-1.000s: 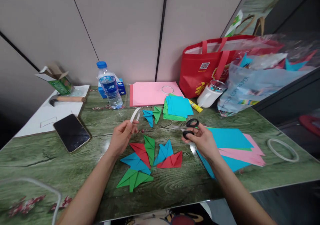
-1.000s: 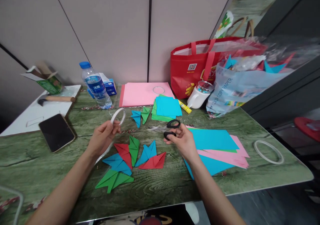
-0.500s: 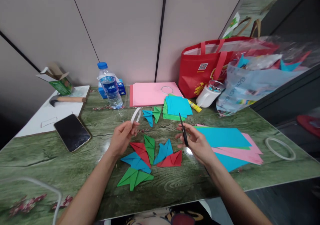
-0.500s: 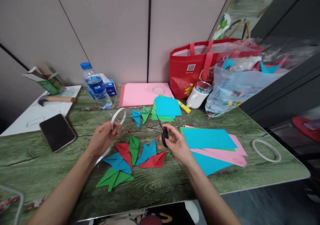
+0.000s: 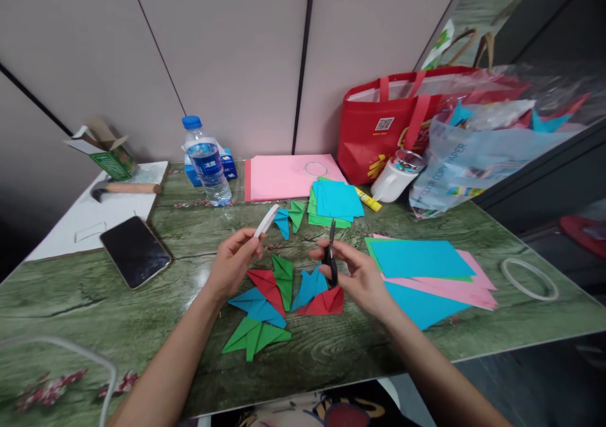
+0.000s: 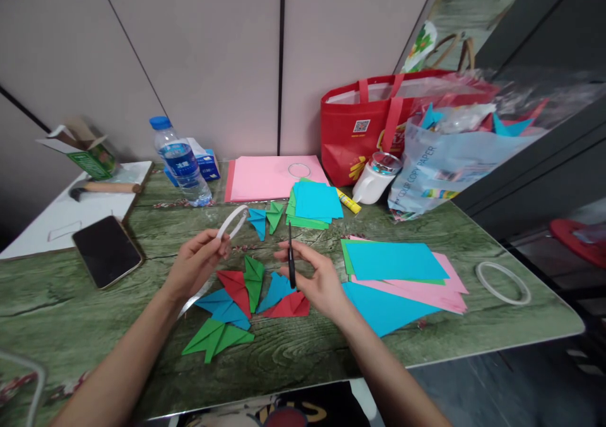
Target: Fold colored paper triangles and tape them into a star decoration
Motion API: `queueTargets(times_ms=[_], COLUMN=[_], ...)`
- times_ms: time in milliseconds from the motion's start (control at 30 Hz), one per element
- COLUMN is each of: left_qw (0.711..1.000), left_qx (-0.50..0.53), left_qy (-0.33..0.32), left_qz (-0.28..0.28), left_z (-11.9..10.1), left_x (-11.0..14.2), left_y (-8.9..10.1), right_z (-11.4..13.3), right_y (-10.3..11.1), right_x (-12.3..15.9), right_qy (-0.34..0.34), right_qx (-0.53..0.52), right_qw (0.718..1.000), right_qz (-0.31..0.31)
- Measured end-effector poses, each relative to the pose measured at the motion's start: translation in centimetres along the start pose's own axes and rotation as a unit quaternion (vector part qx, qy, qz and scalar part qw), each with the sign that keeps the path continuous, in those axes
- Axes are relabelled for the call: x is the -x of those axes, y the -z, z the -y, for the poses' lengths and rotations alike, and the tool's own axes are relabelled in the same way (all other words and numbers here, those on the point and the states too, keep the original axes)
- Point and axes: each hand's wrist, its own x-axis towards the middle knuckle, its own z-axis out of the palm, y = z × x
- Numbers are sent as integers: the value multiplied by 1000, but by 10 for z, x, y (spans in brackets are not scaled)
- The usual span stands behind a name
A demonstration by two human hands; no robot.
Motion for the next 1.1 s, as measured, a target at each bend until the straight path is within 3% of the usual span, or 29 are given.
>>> queueTargets(times_ms=[167,367,567,767,967,1100], left_qw=[999,998,999,996,998,996], left_qx=[-31,16,5,38,31,22], left_qy=[-37,8,-24,26,-25,-4], left_qz=[-6,58,32,79,53,81], left_z=[9,5,5,4,6,6], left_x=[0,3,4,5,4,5], left_y=[2,-2,-3,-6,-5,-4], right_z=[-1,3,1,-3,-1,1], right_y=[-10,-23,-28,-29,-29,-31], right_x=[-6,-13,-11,-10,-9,-8], right_qy=[83,59,62,77,88,93], right_qx=[78,94,99,123,145,146], right_qw=[993,994,993,989,985,985], right_qz=[4,-23,-4,-2,-6,1])
